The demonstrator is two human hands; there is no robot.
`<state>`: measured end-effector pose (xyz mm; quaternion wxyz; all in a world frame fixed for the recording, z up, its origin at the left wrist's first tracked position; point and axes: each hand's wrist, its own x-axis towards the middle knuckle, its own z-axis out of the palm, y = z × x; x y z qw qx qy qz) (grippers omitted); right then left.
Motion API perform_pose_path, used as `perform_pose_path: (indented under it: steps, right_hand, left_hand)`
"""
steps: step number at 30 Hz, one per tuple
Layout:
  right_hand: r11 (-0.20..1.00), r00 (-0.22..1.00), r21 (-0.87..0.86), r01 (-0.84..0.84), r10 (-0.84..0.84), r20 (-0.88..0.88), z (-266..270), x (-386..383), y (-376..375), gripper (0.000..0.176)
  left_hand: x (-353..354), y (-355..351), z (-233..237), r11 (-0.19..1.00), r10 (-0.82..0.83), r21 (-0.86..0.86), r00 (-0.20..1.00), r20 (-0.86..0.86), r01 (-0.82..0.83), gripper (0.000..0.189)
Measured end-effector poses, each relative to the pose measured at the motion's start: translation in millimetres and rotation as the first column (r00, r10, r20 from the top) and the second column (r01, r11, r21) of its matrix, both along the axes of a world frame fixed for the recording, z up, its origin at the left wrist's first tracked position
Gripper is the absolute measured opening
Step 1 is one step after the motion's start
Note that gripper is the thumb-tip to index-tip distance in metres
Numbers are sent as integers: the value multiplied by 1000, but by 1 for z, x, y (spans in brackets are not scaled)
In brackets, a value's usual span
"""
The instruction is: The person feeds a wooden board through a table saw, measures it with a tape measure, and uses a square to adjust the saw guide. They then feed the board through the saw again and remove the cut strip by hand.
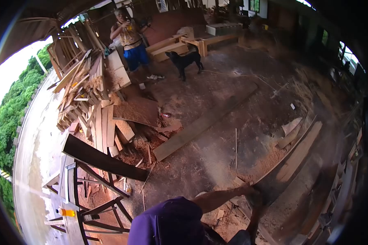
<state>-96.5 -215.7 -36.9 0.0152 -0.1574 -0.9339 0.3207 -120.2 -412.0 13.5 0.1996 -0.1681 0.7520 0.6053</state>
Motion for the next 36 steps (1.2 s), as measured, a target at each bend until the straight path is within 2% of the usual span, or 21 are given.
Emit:
perform_pose_path:
  steps: [2, 4, 6, 7, 9, 10, 11, 13, 14, 15, 17, 20, 24, 26, 27, 28, 30, 31, 33, 34, 36]
  right_hand:
    - [996, 1000, -85, -10, 9, -23, -4, 1, -26, 73]
    - [967, 1000, -256, 22, -21, 6, 5, 16, -61, 73]
    - [881, 991, -454, 134, -108, 82, 4, 29, -88, 74]
    - [806, 980, -558, 199, -153, 130, 7, 32, -102, 75]
    - [600, 951, -738, 309, -178, 254, 15, 41, -127, 77]
    - [477, 940, -811, 340, -150, 306, 24, 41, -136, 78]
    - [480, 936, -803, 353, -171, 309, 33, 42, -138, 78]
    - [72, 957, -963, 261, -148, 249, 74, 45, -148, 70]
    - [-38, 976, -978, 203, -74, 205, 73, 51, -135, 57]
    - [-59, 981, -980, 189, -39, 191, 71, 55, -130, 55]
    - [9, 987, -987, 163, -6, 163, 64, 63, -122, 53]
    - [172, 996, -982, 81, 15, 84, 44, 68, -117, 49]
    - [364, 992, -923, -127, 59, -113, -10, 73, -108, 47]
    - [424, 985, -889, -171, 50, -166, -19, 81, -96, 47]
    - [536, 996, -844, -29, -57, -70, 16, 87, -96, 48]
    - [540, 996, -841, -28, -55, -68, 23, 89, -91, 48]
    - [641, 998, -768, 14, 37, 49, 34, 91, -76, 41]
    - [643, 998, -765, 9, 41, 47, 43, 91, -73, 41]
    - [471, 969, -856, 212, 14, 247, 66, 88, -72, 43]
    - [575, 975, -800, 174, 15, 223, 79, 85, -76, 40]
    - [621, 982, -780, 81, 83, 168, 70, 82, -72, 40]
  left_hand:
    - [2, -23, 2, 999, -30, -40, 984, -177, 23, 78]
    - [17, -45, 9, 990, -116, -101, 974, -195, 98, 71]
    - [30, -62, 100, 914, -228, -318, 967, 114, 253, 68]
    - [33, -65, 93, 895, -255, -353, 962, 93, 272, 73]
    - [45, -69, 116, 766, -230, -611, 973, 30, 200, 77]
    - [45, -64, 128, 768, -264, -600, 964, 24, 225, 77]
    - [48, -64, 136, 763, -319, -593, 948, 0, 257, 77]
    - [54, -62, 136, 768, -357, -574, 934, -14, 285, 78]
    - [59, -45, 125, 754, -377, -615, 919, -117, 231, 71]
    - [62, -34, 124, 744, -400, -643, 891, -215, 179, 65]
    - [65, -17, 122, 791, -372, -582, 902, -218, 186, 69]
    - [72, -9, 107, 800, -316, -599, 863, -394, 20, 62]
    - [74, -17, 89, 866, -318, -499, 813, -487, 40, 62]
    - [70, -18, 92, 833, -481, -526, 693, -537, 171, 73]
    - [69, -19, 93, 835, -478, -525, 693, -539, 167, 73]
    - [69, -23, 95, 805, -524, -551, 697, -489, 219, 76]
    - [71, -25, 96, 776, -566, -567, 701, -434, 276, 79]
    - [71, -25, 97, 782, -562, -559, 700, -441, 276, 77]
    - [69, -25, 97, 790, -552, -552, 699, -454, 265, 76]
    - [70, -24, 94, 792, -551, -553, 692, -466, 259, 76]
    - [72, -23, 89, 803, -537, -553, 675, -506, 224, 77]
